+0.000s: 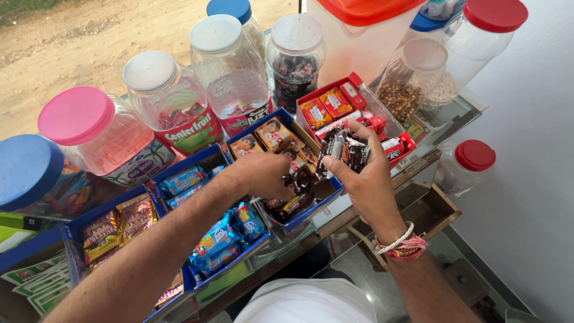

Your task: The person organizes snack items on a glass display counter. They place chocolate bars into a white plastic bag, then rearrange various snack packets and jars on the counter, moving items between boxes and adjusting their positions.

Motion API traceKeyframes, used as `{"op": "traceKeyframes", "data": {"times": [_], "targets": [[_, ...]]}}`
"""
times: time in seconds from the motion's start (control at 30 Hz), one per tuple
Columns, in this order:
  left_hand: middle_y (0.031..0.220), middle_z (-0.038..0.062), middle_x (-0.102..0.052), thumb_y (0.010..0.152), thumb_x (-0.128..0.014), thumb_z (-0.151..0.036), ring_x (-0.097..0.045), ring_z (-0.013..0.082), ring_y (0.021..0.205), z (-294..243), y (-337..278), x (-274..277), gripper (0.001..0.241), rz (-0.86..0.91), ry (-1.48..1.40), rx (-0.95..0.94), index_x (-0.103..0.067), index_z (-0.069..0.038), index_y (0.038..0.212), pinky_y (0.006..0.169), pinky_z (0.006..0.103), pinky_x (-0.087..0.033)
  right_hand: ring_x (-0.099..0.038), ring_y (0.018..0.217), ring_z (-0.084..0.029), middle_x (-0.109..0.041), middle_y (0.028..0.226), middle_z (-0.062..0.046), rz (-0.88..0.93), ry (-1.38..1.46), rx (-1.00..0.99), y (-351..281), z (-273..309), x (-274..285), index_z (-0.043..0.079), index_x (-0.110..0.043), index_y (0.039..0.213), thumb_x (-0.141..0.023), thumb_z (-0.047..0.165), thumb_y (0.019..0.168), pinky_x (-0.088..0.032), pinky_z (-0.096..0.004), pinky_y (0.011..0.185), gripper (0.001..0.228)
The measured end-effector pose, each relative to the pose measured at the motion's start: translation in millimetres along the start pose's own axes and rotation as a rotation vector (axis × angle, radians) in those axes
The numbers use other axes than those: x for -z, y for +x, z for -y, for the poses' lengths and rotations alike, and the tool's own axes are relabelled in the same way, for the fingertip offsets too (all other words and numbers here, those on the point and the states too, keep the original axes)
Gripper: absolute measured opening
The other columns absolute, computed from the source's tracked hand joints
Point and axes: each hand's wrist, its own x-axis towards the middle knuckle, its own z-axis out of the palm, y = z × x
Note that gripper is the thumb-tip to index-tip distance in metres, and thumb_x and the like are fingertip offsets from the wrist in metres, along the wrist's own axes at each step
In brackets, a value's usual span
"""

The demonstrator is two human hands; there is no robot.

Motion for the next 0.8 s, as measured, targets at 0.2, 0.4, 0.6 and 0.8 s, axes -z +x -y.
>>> {"op": "traceKeyframes", "data": {"times": [0.2,0.4,0.6,0.8], "targets": [[0.099,0.021,-0.076,0.079,-0.068,-0.043,-0.074,0.0338,0.094,0.2,13.6,-2.5,0.047,0.147,-0.179,-0.058,-0.074,-0.002,0.1,0.084,0.0449,-0.058,-0.061,0.105,-0.01,-0.06,0.122,-0.007,0.013,-0.083,0.031,5.0,-6.5,-1.3,-0.001,-0.05,0.145,-0.079,0.01,0.088,-0.052,-0.026,0.093,0.064],[0.101,0.019,-0.074,0.078,-0.072,-0.049,-0.072,0.0351,0.098,13.3,4.3,25.0,0.054,0.048,-0.221,0.078,-0.071,-0.008,0.113,0.086,0.0466,-0.055,-0.065,0.098,-0.01,-0.067,0.111,-0.005,-0.025,0.252,-0.16,9.8,-12.3,-0.7,0.002,-0.047,0.148,-0.074,0.003,0.087,-0.056,-0.027,0.088,0.066],[0.098,0.015,-0.076,0.078,-0.072,-0.05,-0.073,0.0311,0.097,8.2,6.0,35.3,0.053,-0.076,-0.346,0.142,-0.071,-0.008,0.11,0.086,0.0432,-0.056,-0.066,0.107,-0.011,-0.067,0.122,-0.007,-0.037,0.268,-0.168,10.6,-13.9,3.3,0.0,-0.046,0.149,-0.071,0.0,0.091,-0.056,-0.026,0.095,0.064],[0.102,0.015,-0.076,0.078,-0.077,-0.037,-0.074,0.0282,0.099,7.1,13.6,27.2,0.052,-0.25,-0.585,0.003,-0.066,-0.008,0.119,0.086,0.0408,-0.056,-0.066,0.111,-0.013,-0.065,0.127,-0.006,-0.003,0.312,-0.181,17.2,-10.0,7.7,-0.001,-0.047,0.148,-0.071,0.0,0.09,-0.056,-0.028,0.096,0.063]]}}
